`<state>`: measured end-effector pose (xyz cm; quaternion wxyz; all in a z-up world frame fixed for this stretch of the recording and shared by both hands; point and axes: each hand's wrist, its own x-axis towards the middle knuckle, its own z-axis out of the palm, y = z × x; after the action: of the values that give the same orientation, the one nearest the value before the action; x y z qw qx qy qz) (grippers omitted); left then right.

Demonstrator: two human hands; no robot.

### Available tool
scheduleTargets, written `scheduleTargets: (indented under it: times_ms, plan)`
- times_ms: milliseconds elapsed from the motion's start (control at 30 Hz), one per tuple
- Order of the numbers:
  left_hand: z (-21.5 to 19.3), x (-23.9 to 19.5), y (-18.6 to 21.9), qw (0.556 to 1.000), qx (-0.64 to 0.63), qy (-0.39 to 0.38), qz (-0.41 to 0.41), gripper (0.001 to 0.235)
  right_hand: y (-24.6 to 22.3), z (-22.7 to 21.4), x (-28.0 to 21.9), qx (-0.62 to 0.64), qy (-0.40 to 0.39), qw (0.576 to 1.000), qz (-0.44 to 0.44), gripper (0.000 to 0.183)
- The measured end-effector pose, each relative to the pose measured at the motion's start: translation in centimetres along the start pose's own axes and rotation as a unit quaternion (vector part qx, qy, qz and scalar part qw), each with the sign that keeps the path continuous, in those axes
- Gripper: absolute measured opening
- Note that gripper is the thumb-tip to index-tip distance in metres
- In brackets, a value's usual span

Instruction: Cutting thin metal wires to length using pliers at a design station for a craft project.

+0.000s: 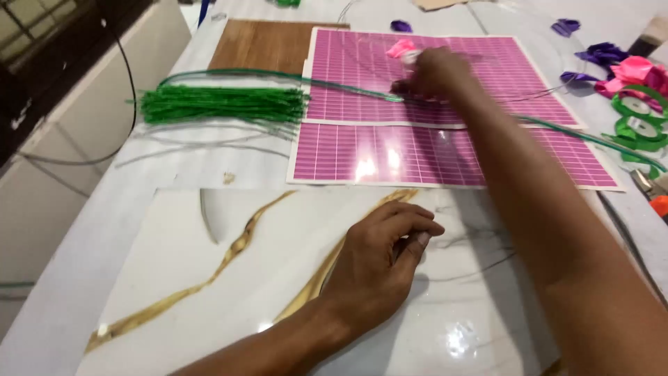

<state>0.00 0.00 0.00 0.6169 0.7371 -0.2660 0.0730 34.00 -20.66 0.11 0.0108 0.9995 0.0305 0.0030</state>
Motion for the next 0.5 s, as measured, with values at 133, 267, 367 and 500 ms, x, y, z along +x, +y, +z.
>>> scheduleTargets:
  times_ms: [133, 267, 367, 500]
  plan:
    - [0.1, 0.0, 0.0, 1.000, -0.006, 0.003, -0.009, 0.017, -1.7, 1.0, 0.3, 0.052, 0.126, 0.985, -0.102, 0.042]
    - [0.1, 0.1, 0.2, 1.000, 0.000, 0.007, 0.010, 0.017, -0.1, 1.5, 1.6, 0.015, 0.100, 0.989, -0.104, 0.015]
    - [0.0, 0.0, -0.1, 1.000, -0.005, 0.003, -0.001, 0.017, 2.0, 0.6, 2.0, -0.031, 0.110, 0.991, -0.062, 0.008]
    - [-0.2, 0.2, 0.1, 1.000, -0.015, 0.002, -0.022, 0.018, 13.3, -1.0, 9.7, -0.051, 0.423, 0.899, -0.104, 0.039]
